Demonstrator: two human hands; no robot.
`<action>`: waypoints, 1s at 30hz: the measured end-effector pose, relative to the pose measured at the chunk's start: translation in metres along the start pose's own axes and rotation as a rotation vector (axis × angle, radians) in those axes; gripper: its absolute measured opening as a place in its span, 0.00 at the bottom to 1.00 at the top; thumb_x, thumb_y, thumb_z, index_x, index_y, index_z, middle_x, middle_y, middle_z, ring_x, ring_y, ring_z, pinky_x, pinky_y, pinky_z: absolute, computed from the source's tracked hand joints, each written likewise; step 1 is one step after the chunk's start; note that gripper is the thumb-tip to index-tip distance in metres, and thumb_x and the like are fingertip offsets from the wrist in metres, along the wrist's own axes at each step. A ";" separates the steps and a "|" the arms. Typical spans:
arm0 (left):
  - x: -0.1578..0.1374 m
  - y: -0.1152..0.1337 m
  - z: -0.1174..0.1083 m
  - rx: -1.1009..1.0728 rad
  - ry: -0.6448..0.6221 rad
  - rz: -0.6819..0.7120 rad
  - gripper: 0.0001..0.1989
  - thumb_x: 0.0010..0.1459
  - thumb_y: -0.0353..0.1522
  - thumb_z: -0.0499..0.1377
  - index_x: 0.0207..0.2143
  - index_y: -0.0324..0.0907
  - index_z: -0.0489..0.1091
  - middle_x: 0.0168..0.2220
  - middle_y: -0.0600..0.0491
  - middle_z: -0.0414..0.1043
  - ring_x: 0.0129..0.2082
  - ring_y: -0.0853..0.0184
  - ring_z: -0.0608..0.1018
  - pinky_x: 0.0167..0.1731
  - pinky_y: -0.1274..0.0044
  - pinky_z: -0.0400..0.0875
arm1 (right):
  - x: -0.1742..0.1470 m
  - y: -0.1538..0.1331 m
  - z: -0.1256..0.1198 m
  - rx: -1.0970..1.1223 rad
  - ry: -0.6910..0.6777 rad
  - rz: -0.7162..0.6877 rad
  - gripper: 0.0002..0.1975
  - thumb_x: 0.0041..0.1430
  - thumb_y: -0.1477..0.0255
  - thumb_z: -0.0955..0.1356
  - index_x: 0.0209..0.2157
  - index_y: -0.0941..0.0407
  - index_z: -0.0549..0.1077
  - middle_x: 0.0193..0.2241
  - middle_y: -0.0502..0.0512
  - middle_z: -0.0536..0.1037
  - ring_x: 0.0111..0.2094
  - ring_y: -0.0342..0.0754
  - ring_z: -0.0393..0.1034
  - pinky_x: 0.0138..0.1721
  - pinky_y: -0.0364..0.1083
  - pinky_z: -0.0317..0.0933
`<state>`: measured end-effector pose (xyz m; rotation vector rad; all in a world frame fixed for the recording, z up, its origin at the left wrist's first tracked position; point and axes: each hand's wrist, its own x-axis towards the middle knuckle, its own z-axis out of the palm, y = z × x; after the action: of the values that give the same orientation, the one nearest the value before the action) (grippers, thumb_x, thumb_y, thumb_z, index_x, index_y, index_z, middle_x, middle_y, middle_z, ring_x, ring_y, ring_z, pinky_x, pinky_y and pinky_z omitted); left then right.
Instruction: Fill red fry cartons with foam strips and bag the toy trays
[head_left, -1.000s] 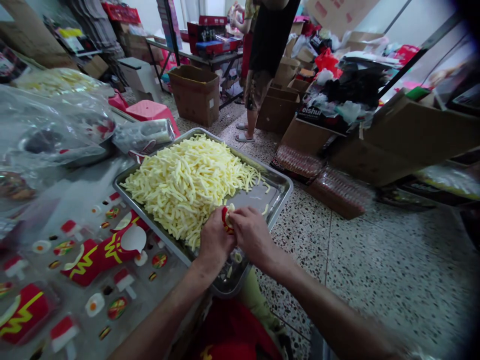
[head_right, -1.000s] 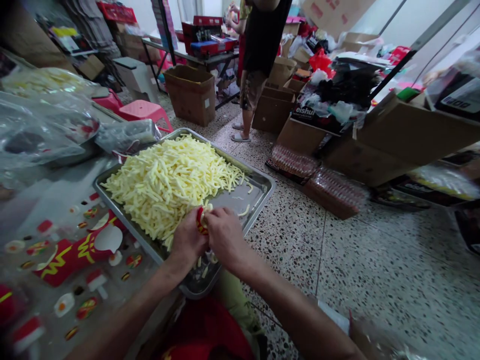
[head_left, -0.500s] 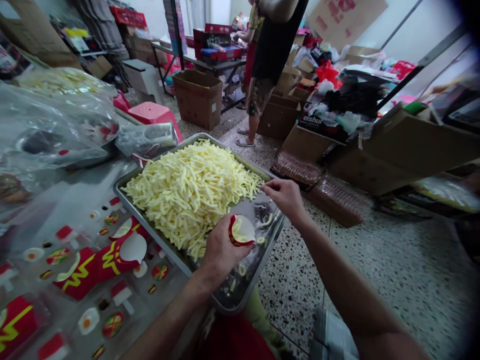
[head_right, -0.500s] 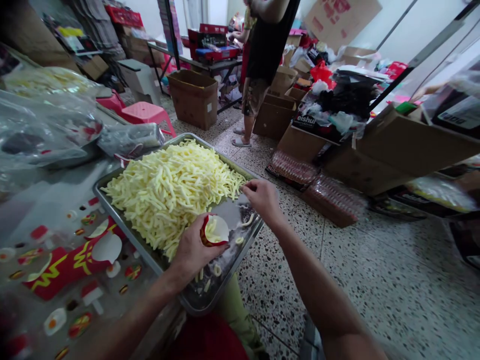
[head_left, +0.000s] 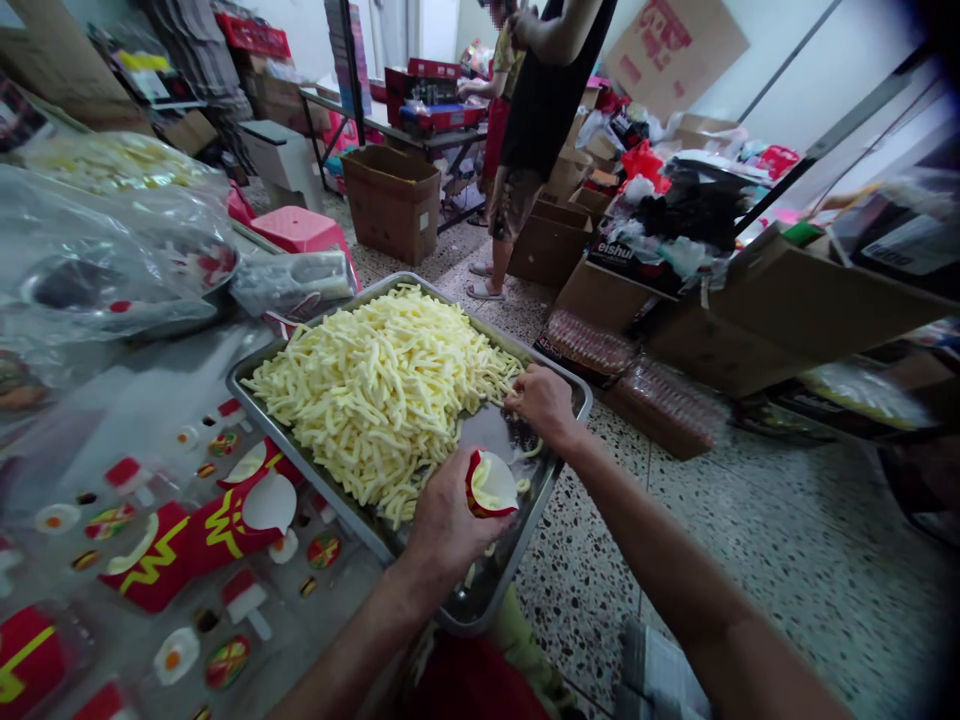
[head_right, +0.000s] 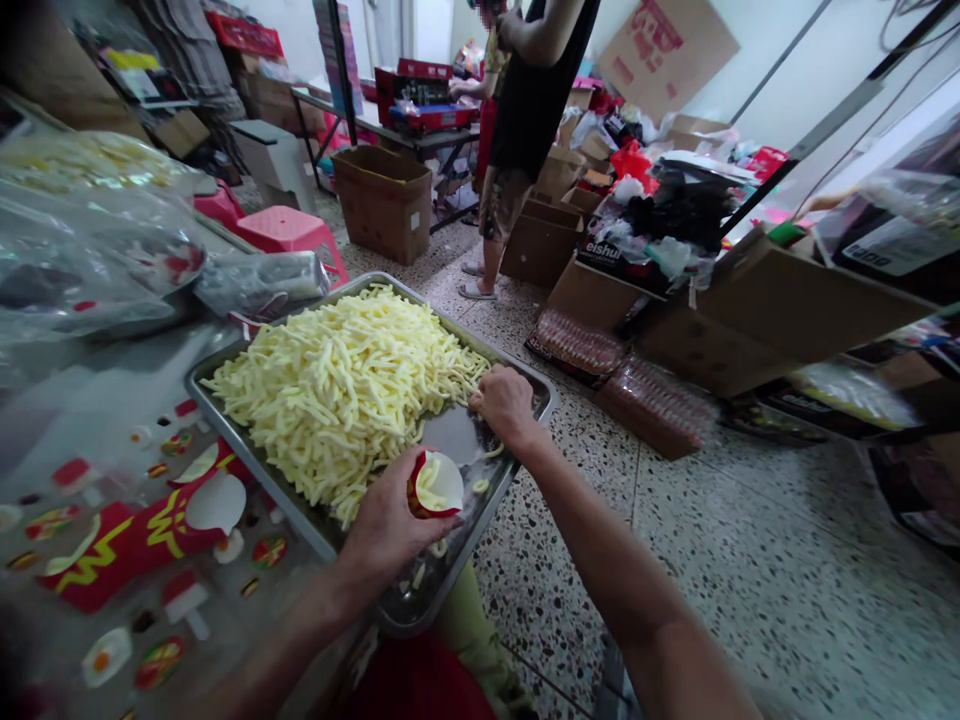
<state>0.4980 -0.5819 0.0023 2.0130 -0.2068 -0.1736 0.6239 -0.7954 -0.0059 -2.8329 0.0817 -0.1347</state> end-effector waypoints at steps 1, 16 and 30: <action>0.000 0.001 0.000 0.014 -0.003 -0.018 0.35 0.40 0.32 0.73 0.52 0.45 0.66 0.48 0.51 0.75 0.48 0.59 0.77 0.50 0.70 0.71 | -0.001 0.002 -0.002 0.085 0.007 0.007 0.07 0.47 0.70 0.73 0.29 0.58 0.82 0.36 0.59 0.80 0.38 0.51 0.72 0.34 0.44 0.58; -0.011 0.007 -0.022 0.049 0.282 -0.035 0.20 0.48 0.29 0.65 0.46 0.44 0.68 0.42 0.51 0.76 0.41 0.62 0.78 0.43 0.72 0.71 | -0.121 -0.106 -0.025 0.341 -0.056 -0.414 0.10 0.63 0.71 0.68 0.27 0.56 0.77 0.27 0.55 0.75 0.31 0.47 0.67 0.33 0.46 0.58; -0.223 -0.068 -0.172 0.245 0.887 -0.309 0.33 0.44 0.30 0.69 0.54 0.44 0.66 0.51 0.47 0.74 0.51 0.56 0.76 0.53 0.64 0.70 | -0.206 -0.315 0.049 0.803 -0.726 -0.881 0.10 0.63 0.65 0.68 0.38 0.51 0.83 0.35 0.56 0.79 0.36 0.51 0.74 0.36 0.47 0.66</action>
<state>0.3221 -0.3527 0.0224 2.1591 0.6719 0.5746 0.4368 -0.4663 0.0256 -1.7811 -1.0938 0.5436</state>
